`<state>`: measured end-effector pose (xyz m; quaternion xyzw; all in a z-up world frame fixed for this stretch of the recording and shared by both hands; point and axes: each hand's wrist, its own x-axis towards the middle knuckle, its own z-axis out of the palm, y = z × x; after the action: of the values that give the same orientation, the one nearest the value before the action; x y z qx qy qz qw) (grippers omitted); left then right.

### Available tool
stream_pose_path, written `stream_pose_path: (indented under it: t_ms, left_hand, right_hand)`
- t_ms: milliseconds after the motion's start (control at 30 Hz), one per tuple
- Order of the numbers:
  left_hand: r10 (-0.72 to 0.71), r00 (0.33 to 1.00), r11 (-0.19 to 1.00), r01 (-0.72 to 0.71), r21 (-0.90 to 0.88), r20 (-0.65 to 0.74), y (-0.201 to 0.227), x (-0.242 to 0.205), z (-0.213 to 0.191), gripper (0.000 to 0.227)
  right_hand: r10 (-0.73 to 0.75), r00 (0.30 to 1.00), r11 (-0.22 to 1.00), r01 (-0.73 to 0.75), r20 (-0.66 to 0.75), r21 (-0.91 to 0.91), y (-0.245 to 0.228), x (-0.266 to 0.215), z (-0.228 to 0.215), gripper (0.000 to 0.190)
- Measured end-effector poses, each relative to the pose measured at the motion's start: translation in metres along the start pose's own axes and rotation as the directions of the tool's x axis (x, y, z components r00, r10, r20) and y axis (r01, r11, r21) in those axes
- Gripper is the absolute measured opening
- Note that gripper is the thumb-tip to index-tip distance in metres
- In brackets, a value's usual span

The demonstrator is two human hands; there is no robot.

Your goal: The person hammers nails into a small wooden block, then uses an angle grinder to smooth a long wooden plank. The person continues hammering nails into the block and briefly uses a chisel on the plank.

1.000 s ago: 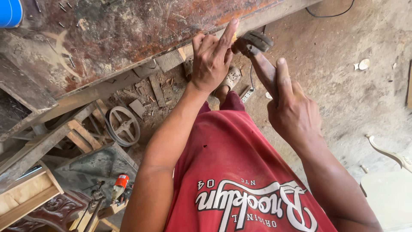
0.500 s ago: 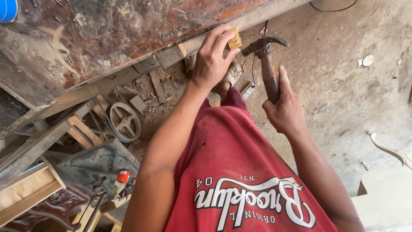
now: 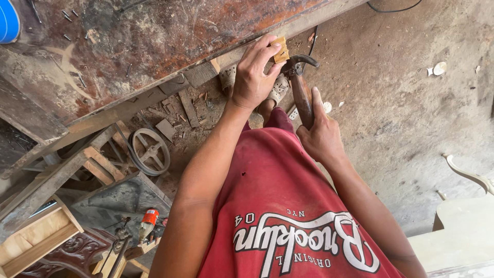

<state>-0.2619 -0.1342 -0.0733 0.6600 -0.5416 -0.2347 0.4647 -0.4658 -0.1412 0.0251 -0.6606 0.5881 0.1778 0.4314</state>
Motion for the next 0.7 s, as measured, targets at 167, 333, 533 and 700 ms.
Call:
stream_pose_path:
  t_ms: [167, 333, 533, 700]
  left_hand:
    - [0.006, 1.0, 0.999, -0.005, -0.032, 0.031, 0.011, 0.01, -0.008, 0.047]
    - [-0.023, 0.997, 0.999, 0.025, -0.029, 0.068, 0.007, 0.018, -0.01, 0.025]
    - [-0.092, 0.996, 0.991, 0.093, -0.098, 0.021, 0.006, 0.022, -0.006, 0.015]
    - [-0.12, 0.993, 0.98, 0.121, -0.16, 0.012, 0.008, 0.017, -0.008, 0.016]
  right_hand:
    - [-0.002, 0.999, 1.0, 0.002, -0.035, 0.001, 0.001, 0.008, -0.001, 0.101]
    - [0.022, 0.999, 1.0, -0.022, -0.046, -0.003, -0.003, 0.008, 0.003, 0.1]
    - [-0.082, 0.985, 0.995, 0.089, -0.153, 0.034, -0.01, 0.006, 0.012, 0.098]
    - [0.009, 0.993, 0.999, -0.004, -0.117, 0.043, -0.008, 0.004, 0.017, 0.098]
